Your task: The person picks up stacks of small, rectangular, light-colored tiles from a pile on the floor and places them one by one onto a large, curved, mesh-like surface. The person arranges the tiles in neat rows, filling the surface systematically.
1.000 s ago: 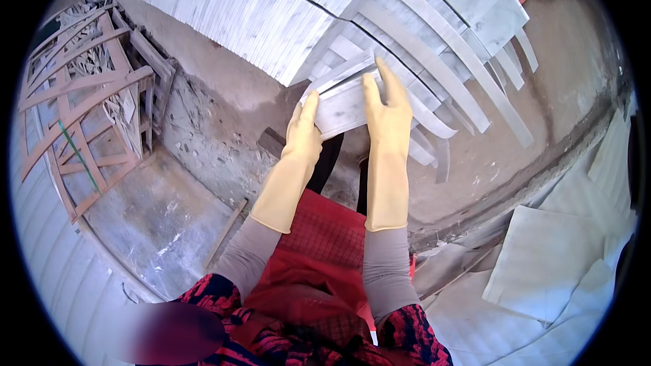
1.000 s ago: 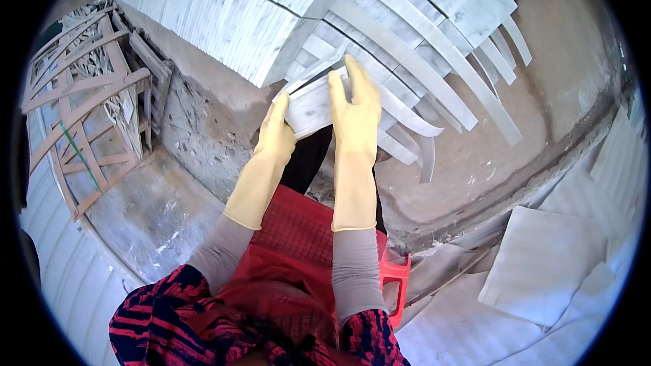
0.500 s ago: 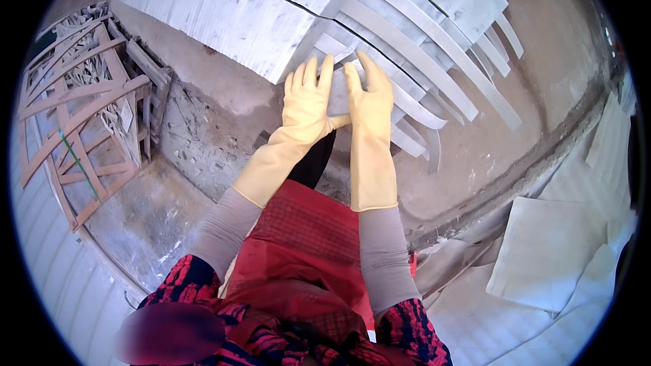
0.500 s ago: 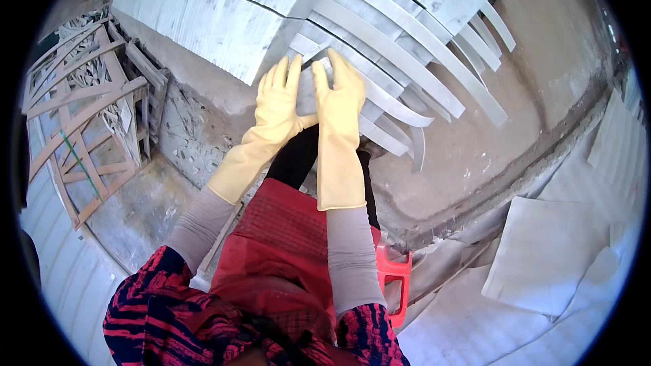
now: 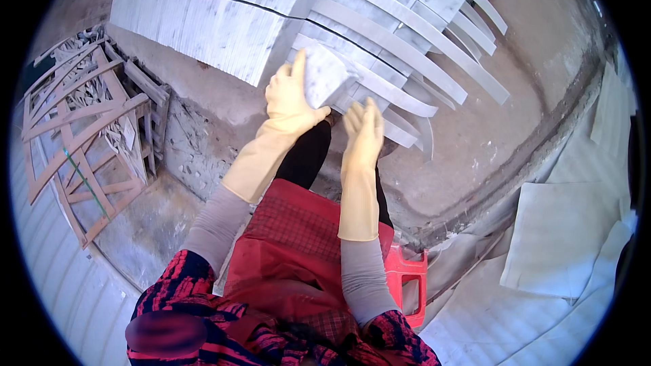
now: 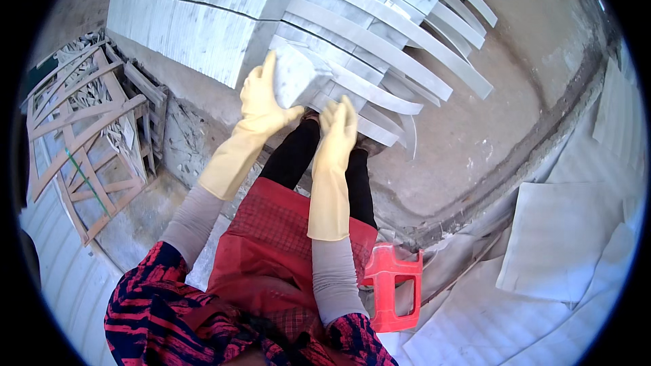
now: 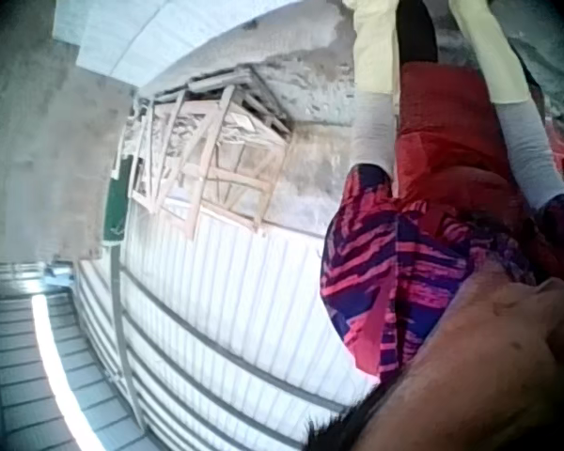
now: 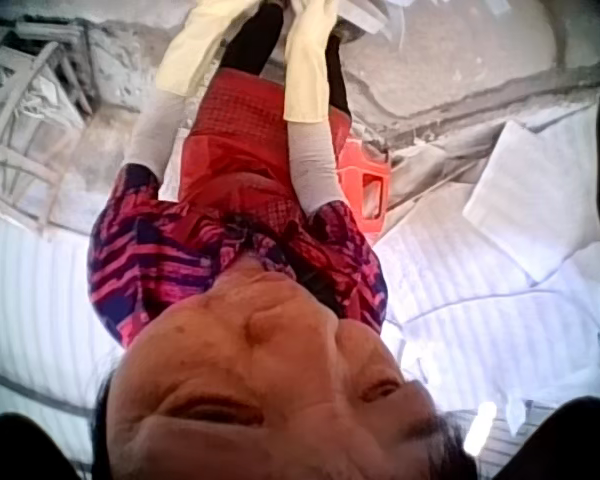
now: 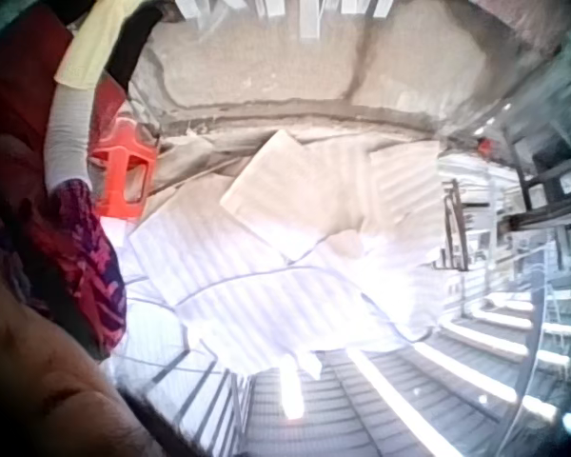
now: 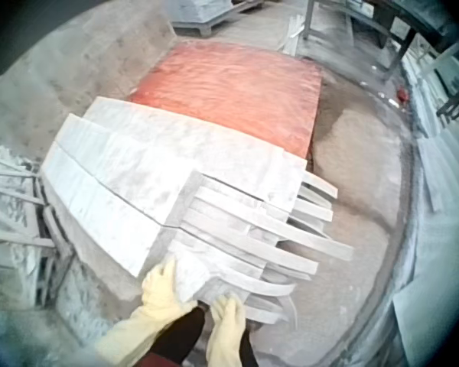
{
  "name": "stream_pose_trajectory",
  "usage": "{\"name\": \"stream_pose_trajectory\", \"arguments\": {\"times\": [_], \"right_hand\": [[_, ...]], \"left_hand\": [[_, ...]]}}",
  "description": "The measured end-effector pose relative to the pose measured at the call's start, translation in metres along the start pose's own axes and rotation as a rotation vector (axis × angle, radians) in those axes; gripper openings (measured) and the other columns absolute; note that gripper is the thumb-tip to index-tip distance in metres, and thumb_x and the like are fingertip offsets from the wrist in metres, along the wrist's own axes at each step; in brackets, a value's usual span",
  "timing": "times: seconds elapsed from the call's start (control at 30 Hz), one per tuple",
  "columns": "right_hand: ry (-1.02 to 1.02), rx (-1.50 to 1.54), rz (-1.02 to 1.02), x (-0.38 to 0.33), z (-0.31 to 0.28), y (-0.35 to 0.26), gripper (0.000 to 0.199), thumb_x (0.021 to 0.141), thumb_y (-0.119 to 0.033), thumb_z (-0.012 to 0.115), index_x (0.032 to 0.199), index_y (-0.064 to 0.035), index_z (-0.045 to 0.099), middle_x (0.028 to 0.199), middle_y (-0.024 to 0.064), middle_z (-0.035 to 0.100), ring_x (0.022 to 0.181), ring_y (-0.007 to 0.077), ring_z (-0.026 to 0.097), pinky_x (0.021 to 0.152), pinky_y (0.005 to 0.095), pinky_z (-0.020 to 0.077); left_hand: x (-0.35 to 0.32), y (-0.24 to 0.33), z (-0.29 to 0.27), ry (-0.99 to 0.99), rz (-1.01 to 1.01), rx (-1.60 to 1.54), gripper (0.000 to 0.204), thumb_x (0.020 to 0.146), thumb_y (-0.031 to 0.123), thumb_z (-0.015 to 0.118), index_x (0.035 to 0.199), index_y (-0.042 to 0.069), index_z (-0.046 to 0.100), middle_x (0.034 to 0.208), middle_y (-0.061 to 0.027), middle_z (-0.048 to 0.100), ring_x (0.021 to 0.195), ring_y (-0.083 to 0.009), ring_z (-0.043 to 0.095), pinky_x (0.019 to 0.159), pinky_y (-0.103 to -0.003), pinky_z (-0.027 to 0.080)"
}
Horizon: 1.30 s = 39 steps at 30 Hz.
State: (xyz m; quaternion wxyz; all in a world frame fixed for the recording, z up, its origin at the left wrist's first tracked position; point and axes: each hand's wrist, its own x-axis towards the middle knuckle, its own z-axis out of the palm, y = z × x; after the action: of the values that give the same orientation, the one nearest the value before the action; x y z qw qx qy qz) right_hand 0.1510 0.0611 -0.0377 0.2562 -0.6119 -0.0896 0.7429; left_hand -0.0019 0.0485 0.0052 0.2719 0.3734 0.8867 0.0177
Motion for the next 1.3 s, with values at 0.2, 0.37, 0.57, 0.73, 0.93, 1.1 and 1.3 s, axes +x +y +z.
{"name": "stream_pose_trajectory", "arguments": {"times": [0.2,0.37,0.57,0.73,0.93,1.1,1.3], "right_hand": [[-0.559,0.201,0.234,-0.016,-0.020,0.001,0.087,0.104,-0.066,0.062,0.164,-0.0076,0.041,0.162,0.0108,0.052,0.148,0.0274,0.050,0.124,0.0464,0.0385],[-0.725,0.027,0.260,-0.099,-0.077,-0.068,0.096,0.095,-0.072,0.070,0.159,-0.0043,0.048,0.155,0.0096,0.059,0.142,0.0245,0.056,0.116,0.0447,0.0464],[-0.478,-0.202,0.096,-0.227,-0.144,-0.153,0.075,0.093,-0.049,0.084,0.142,0.0011,0.058,0.124,0.0058,0.071,0.110,0.0169,0.067,0.095,0.0350,0.0535],[-0.373,-0.272,-0.228,-0.299,-0.162,-0.258,0.067,0.089,-0.028,0.090,0.137,0.0049,0.057,0.121,0.0097,0.071,0.108,0.0190,0.068,0.097,0.0362,0.0547],[-0.241,-0.368,-0.424,-0.340,-0.149,-0.399,0.074,0.089,-0.023,0.092,0.146,0.0040,0.053,0.131,0.0114,0.069,0.117,0.0205,0.067,0.102,0.0366,0.0540],[-0.310,-0.537,-0.379,-0.285,-0.139,-0.509,0.074,0.092,-0.030,0.089,0.149,0.0020,0.056,0.138,0.0104,0.069,0.124,0.0211,0.065,0.108,0.0374,0.0510],[-0.395,-0.423,-0.392,-0.194,-0.103,-0.686,0.066,0.096,-0.028,0.084,0.148,0.0028,0.058,0.140,0.0098,0.068,0.127,0.0199,0.063,0.111,0.0372,0.0489]], "left_hand": [[-0.041,0.001,-0.024,-0.350,-0.320,-1.080,0.122,0.067,0.009,0.092,0.170,0.002,0.026,0.158,-0.0273,0.050,0.145,-0.0397,0.052,0.119,-0.046,0.045],[-0.121,0.046,-0.081,-0.678,-0.407,-1.330,0.105,0.075,0.005,0.080,0.169,0.005,0.033,0.160,-0.0212,0.052,0.146,-0.0320,0.054,0.118,-0.042,0.045],[-0.206,0.133,-0.173,-1.048,-0.193,-1.452,0.104,0.074,0.013,0.082,0.166,0.004,0.034,0.155,-0.0164,0.057,0.145,-0.0283,0.054,0.123,-0.043,0.042],[-0.239,0.212,-0.214,-1.200,0.106,-1.555,0.104,0.079,0.029,0.088,0.166,0.006,0.036,0.153,-0.0134,0.058,0.144,-0.0285,0.055,0.122,-0.045,0.043],[-0.198,0.313,-0.224,-1.423,0.173,-1.709,0.088,0.087,0.031,0.082,0.162,0.003,0.044,0.153,-0.0150,0.060,0.140,-0.0304,0.059,0.120,-0.047,0.045],[-0.129,0.395,-0.222,-1.481,0.135,-1.862,0.077,0.091,0.028,0.080,0.158,0.003,0.050,0.148,-0.0176,0.065,0.134,-0.0338,0.064,0.117,-0.050,0.049],[-0.009,0.550,-0.287,-1.392,0.140,-1.871,0.079,0.091,0.033,0.080,0.157,0.003,0.049,0.146,-0.0178,0.066,0.131,-0.0337,0.067,0.113,-0.050,0.053]]}}
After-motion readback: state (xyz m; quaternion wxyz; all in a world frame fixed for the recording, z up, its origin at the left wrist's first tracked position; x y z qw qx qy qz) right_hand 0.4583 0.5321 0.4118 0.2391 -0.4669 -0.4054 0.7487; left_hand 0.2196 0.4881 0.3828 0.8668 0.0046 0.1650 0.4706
